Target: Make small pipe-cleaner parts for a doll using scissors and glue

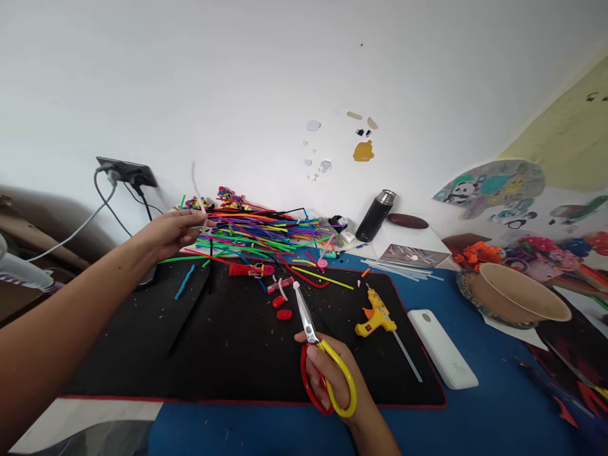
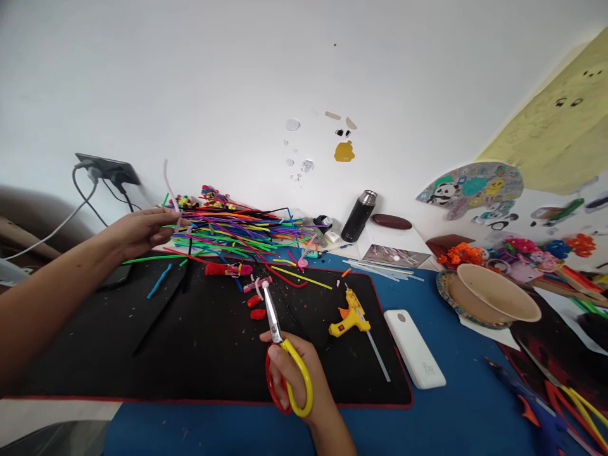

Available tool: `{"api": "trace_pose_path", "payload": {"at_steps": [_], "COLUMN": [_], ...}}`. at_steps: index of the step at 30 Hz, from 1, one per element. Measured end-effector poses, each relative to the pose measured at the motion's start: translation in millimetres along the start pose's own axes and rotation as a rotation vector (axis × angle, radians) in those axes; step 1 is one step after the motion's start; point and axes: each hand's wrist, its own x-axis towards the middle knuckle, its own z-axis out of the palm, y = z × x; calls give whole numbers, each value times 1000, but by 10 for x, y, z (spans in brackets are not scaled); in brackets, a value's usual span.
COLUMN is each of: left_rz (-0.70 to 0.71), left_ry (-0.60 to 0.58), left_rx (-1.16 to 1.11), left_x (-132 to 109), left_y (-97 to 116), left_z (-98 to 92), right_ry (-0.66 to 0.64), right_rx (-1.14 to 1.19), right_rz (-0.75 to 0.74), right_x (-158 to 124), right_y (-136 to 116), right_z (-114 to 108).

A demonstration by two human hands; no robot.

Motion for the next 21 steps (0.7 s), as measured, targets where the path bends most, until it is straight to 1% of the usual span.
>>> {"api": "trace_pose_path", "payload": {"at_steps": [3,7,10,12,15,21], "left_rz": [-54,-86,-138,-151,-138,-92], "left_ry": [-84,-148,-212,-225,-248,-365], "left_rx": [-66,-162,-297,-329,-273,-29], "left_x": [-34,-46,-55,-78,-149,-352], "left_y": [-20,-78,-132,-165,-207,-316], "left_z": [113,245,301,325,363,510], "right_ry": [11,23,26,32,40,37], "right_rx": [-2,-11,-26,-28,-18,-25], "right_rz": [1,3,13,18,25,24], "right_x": [0,4,5,4,3,0], "right_y": [9,13,10,9,10,4], "right_z": [1,-4,-5,-3,4,18]}}
